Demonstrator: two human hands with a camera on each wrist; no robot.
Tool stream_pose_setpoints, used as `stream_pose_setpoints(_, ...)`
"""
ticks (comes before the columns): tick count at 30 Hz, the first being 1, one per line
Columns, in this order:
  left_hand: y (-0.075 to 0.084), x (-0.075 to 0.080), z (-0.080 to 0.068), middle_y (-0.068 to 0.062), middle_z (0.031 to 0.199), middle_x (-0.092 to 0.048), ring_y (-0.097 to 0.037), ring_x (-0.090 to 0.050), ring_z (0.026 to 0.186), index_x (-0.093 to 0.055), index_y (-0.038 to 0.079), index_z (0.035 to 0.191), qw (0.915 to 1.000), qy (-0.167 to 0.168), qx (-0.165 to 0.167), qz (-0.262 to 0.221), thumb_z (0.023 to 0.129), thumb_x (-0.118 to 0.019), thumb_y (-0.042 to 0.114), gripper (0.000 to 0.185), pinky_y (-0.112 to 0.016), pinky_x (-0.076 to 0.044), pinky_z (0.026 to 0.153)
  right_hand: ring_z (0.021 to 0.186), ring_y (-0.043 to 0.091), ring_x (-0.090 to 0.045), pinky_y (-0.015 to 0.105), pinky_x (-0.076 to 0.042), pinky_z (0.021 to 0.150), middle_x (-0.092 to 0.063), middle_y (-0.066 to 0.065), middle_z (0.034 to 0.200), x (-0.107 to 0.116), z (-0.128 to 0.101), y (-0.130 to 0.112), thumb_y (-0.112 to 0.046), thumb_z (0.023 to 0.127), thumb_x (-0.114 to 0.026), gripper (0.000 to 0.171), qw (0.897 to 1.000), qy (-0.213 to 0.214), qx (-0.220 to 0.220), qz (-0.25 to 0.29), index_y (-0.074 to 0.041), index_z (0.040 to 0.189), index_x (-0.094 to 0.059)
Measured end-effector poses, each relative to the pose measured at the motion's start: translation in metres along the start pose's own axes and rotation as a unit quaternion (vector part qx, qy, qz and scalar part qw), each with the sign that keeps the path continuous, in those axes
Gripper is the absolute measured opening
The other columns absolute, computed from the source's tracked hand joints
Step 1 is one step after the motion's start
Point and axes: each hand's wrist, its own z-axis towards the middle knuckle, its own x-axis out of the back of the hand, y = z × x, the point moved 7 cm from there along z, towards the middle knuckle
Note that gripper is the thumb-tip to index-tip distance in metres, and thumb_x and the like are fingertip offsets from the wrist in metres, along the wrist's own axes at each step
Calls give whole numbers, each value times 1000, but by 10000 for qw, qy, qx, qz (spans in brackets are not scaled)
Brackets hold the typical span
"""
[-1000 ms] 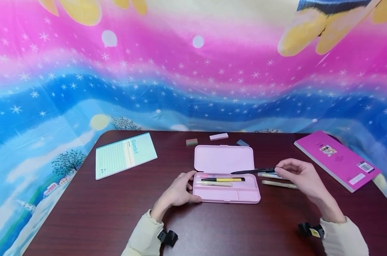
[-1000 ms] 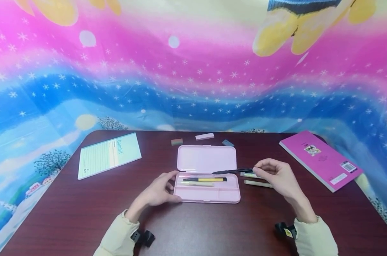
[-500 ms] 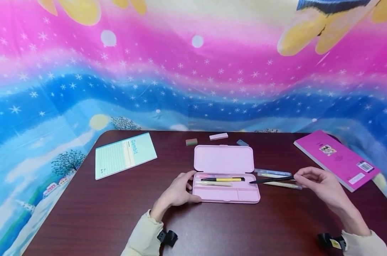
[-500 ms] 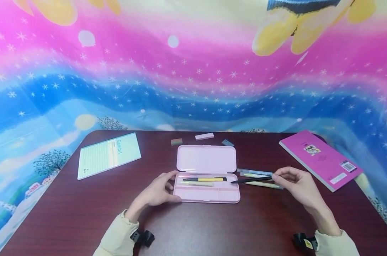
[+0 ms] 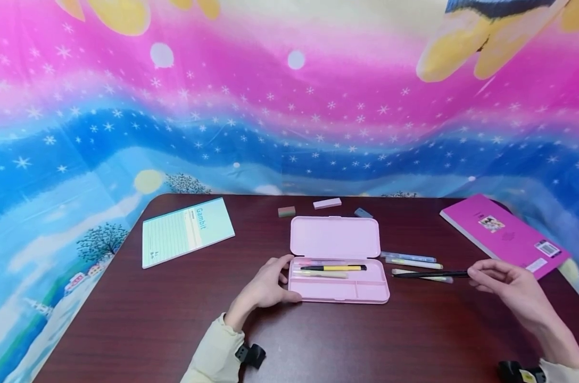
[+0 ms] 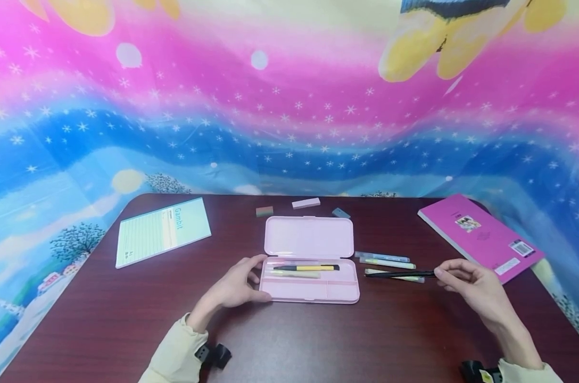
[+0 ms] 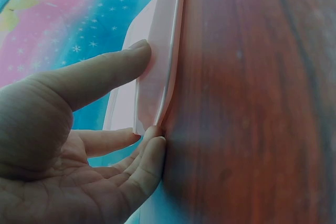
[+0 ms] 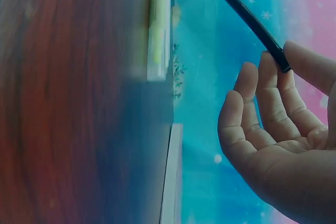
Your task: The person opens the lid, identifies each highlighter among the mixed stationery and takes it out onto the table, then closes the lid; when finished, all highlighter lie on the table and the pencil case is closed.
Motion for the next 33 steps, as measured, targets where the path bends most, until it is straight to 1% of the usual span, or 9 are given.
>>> stream_pose_setpoints(5,0,0,0,-12,115,-51,-17,-54,87,-44,1,137,10000,4,-7,-3,68,-87,18,83,-33,-44,77,77,11,-68,23,-53,67,-70,-3,86,7,0,8,-2,95,-57,15,9982,32,-249,-542,-9,97,-70)
stream_pose_setpoints(10,0,0,0,-12,115,-51,-17,-53,87,-44,0,137,10000,15,-24,2,68,-87,18,83,-32,-44,76,76,11,-68,24,-54,66,-71,0,84,7,2,18,-4,95,-58,10,9915,-113,-186,-1280,-1,98,-67)
stream_pose_setpoints(12,-1,0,0,-12,114,-51,-17,-53,86,-44,0,137,10000,20,-32,2,68,-87,18,84,-32,-44,76,74,11,-67,25,-53,64,-70,2,82,6,4,21,-7,94,-61,12,9857,-109,-195,-1669,3,98,-66)
stream_pose_setpoints(15,-1,0,0,-12,114,-51,-17,-53,86,-43,-1,138,10000,19,-41,16,68,-86,19,84,-32,-44,76,71,10,-64,26,-53,61,-69,5,80,5,7,24,-15,93,-64,19,9740,-110,-332,-2237,4,98,-65)
stream_pose_setpoints(18,-1,0,-1,-12,114,-51,-18,-53,87,-43,-1,138,10000,12,-52,31,69,-86,19,84,-32,-44,76,67,9,-61,27,-49,59,-68,2,79,5,11,26,-21,91,-66,23,9559,-226,-355,-2908,1,98,-66)
stream_pose_setpoints(22,-1,0,-1,-12,114,-51,-18,-53,87,-43,-1,138,10000,3,-71,13,69,-86,18,83,-32,-44,76,65,5,-57,25,-43,59,-66,-3,77,3,16,28,-24,89,-69,17,9296,-412,-187,-3657,-7,92,-68)
stream_pose_setpoints(24,-1,0,-1,-12,114,-51,-18,-53,87,-43,-1,138,10000,2,-64,3,69,-86,18,83,-33,-44,76,65,2,-54,25,-42,60,-65,-4,76,2,20,28,-25,88,-71,16,9212,-488,-160,-3857,-10,88,-68)
stream_pose_setpoints(27,-1,0,-1,-12,115,-51,-18,-53,88,-43,-1,138,10000,7,-45,4,69,-86,19,83,-33,-44,77,66,1,-51,24,-40,61,-63,-5,76,2,25,27,-26,87,-72,15,9149,-555,-111,-3996,-12,85,-68)
stream_pose_setpoints(33,0,0,0,-12,115,-51,-18,-53,87,-43,-1,138,10000,6,-26,11,69,-86,19,84,-33,-44,77,67,2,-48,25,-40,61,-62,-5,75,3,32,25,-25,85,-73,14,9120,-603,-39,-4058,-12,83,-69)
